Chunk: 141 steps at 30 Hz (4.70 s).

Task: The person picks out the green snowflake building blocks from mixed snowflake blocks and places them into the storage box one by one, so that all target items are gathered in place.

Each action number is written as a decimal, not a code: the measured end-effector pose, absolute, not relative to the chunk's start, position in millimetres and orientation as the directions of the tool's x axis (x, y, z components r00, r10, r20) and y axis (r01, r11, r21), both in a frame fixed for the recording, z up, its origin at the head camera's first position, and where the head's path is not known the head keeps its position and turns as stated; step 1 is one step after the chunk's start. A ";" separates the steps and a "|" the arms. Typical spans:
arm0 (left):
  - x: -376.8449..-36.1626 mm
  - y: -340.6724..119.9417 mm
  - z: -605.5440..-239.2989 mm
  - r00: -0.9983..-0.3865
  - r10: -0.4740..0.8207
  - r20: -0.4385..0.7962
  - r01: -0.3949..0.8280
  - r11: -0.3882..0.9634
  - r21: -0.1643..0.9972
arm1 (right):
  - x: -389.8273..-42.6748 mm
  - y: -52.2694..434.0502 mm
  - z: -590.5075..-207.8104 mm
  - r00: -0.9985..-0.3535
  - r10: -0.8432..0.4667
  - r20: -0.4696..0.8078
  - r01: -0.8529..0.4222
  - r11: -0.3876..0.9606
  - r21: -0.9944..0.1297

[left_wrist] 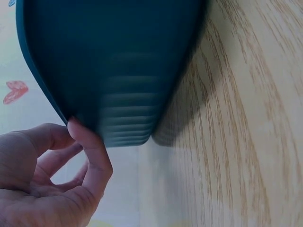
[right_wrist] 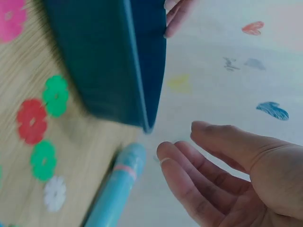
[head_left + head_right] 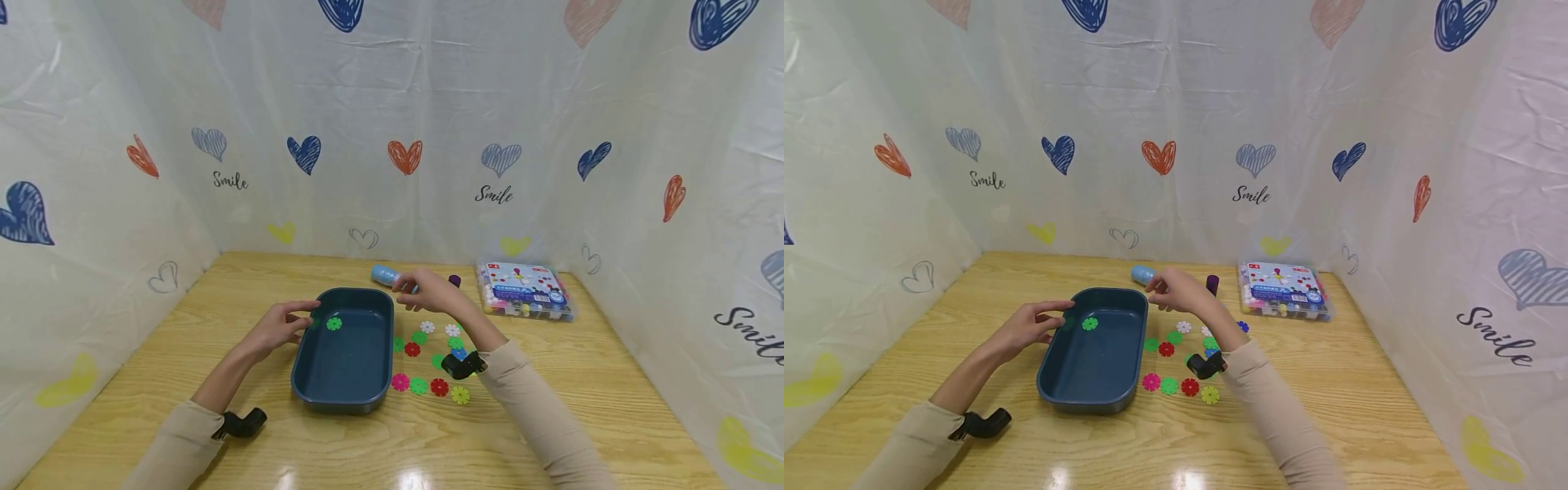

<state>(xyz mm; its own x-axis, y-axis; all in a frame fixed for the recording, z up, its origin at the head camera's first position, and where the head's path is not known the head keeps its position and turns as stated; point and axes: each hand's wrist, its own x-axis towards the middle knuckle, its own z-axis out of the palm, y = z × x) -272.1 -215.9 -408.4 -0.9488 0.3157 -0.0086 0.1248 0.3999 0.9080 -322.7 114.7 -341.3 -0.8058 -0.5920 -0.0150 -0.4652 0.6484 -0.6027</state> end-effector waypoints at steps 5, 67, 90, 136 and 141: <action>-273.7 -215.5 -408.5 -0.948 0.318 -0.003 0.131 0.397 0.908 | -315.8 148.0 -353.0 -0.804 -0.594 0.009 -0.476 0.634 -0.609; -272.3 -217.0 -411.1 -0.946 0.324 -0.004 0.129 0.390 0.912 | -304.1 227.4 -423.6 -0.812 -0.581 -0.062 -0.436 0.673 -0.597; -272.1 -218.0 -410.9 -0.947 0.323 -0.006 0.126 0.386 0.914 | -307.8 235.9 -419.9 -0.790 -0.612 -0.036 -0.473 0.646 -0.600; -272.9 -219.9 -411.8 -0.943 0.333 -0.009 0.125 0.377 0.918 | -323.9 131.3 -337.7 -0.688 -0.726 -0.009 -0.545 0.525 -0.654; -271.6 -219.1 -410.5 -0.943 0.332 -0.010 0.124 0.382 0.916 | -327.4 112.5 -335.7 -0.672 -0.740 -0.013 -0.552 0.514 -0.657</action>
<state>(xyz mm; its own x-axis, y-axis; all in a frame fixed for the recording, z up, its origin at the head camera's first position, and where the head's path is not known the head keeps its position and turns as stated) -271.6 -219.1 -410.5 -0.9434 0.3316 -0.0101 0.1244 0.3817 0.9159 -327.4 112.5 -335.7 -0.6724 -0.7401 -0.0133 -0.5524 0.5136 -0.6565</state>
